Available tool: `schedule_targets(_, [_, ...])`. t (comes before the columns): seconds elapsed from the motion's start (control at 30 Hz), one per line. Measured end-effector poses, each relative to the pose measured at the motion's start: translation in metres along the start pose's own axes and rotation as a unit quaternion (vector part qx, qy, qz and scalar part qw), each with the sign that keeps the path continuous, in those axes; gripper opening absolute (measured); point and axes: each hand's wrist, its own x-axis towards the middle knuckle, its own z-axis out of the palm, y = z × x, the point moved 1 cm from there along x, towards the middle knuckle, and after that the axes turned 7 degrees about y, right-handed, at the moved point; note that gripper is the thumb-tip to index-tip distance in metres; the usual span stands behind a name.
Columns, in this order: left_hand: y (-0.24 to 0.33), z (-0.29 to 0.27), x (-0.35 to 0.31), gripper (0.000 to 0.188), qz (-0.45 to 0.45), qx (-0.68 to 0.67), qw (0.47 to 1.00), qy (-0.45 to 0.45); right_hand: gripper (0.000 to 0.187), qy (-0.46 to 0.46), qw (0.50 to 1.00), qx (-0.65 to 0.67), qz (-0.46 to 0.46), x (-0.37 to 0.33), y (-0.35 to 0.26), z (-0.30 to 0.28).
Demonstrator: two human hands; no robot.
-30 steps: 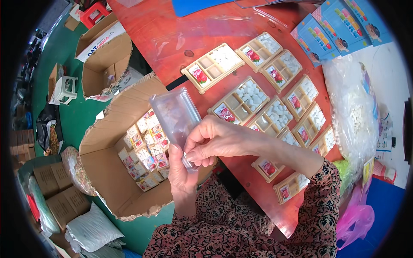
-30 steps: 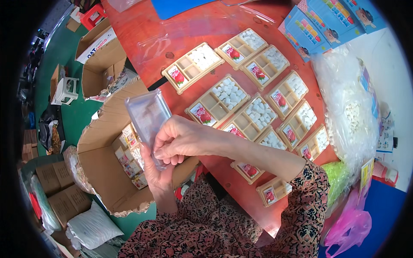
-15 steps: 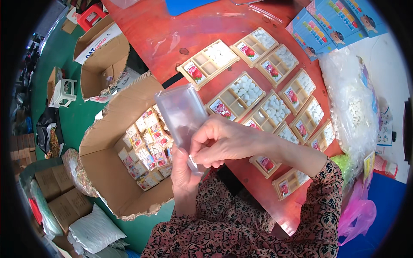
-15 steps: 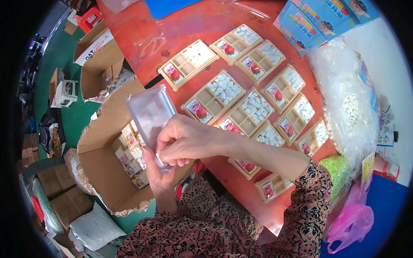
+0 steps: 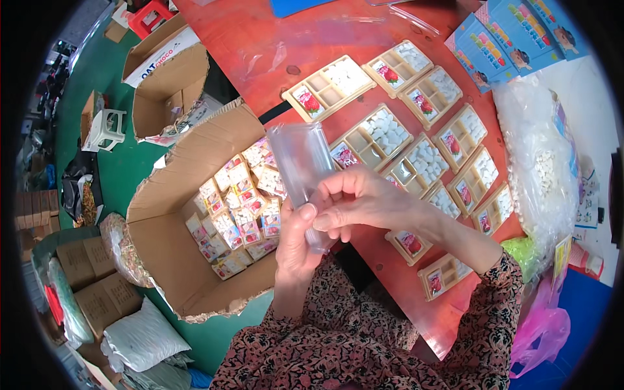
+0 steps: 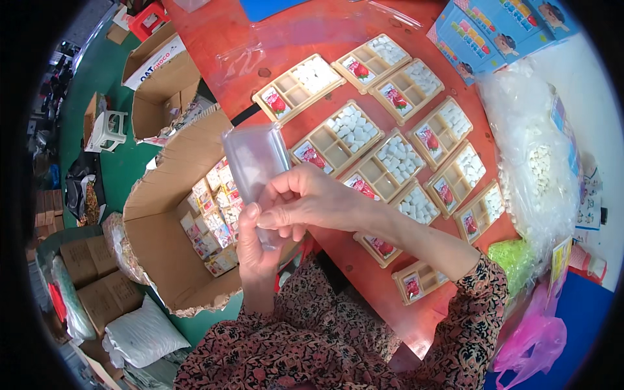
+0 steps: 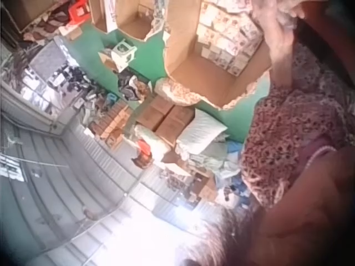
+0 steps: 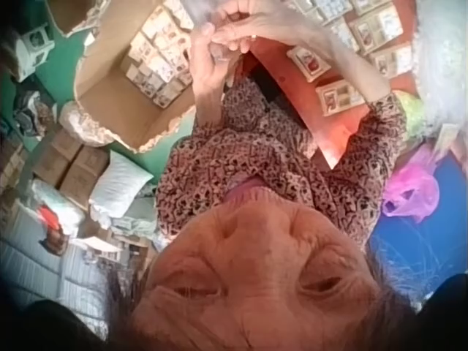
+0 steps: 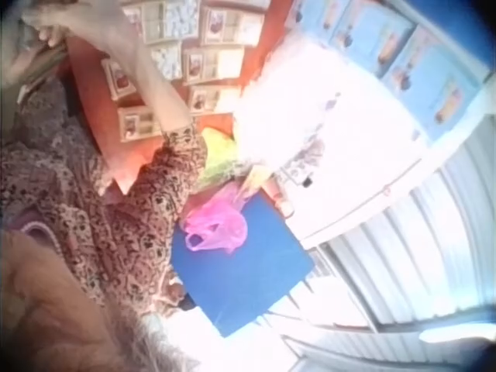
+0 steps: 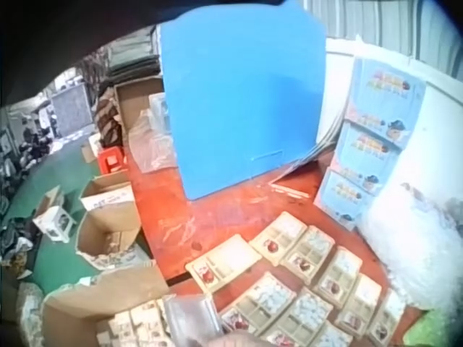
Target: Packaging small items into trays and plastic bags in a workshop setting.
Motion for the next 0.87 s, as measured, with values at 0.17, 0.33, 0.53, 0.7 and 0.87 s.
schedule_targets(0.17, [0.0, 0.012, -0.004, 0.051, 0.018, -0.024, 0.999, 0.036, 0.019, 0.01, 0.999, 0.018, -0.039, -0.001, 0.001, 0.001])
schedule_targets(0.33, [-0.003, 0.009, -0.009, 0.049, 0.016, -0.021, 0.999, 0.02, 0.019, -0.009, 1.0, -0.006, -0.02, -0.003, 0.003, 0.0])
schedule_targets(0.53, [-0.004, 0.013, -0.011, 0.048, 0.002, -0.019, 1.0, -0.015, 0.018, -0.011, 1.0, -0.019, 0.007, -0.007, 0.0, -0.004])
schedule_targets(0.7, [-0.005, 0.014, -0.013, 0.048, -0.017, -0.034, 0.998, -0.044, 0.014, 0.001, 0.998, -0.055, 0.018, -0.018, -0.003, -0.004])
schedule_targets(0.87, [-0.011, 0.017, -0.014, 0.052, 0.0, -0.025, 0.997, -0.072, 0.014, 0.009, 0.999, -0.038, 0.02, -0.026, -0.003, -0.001])
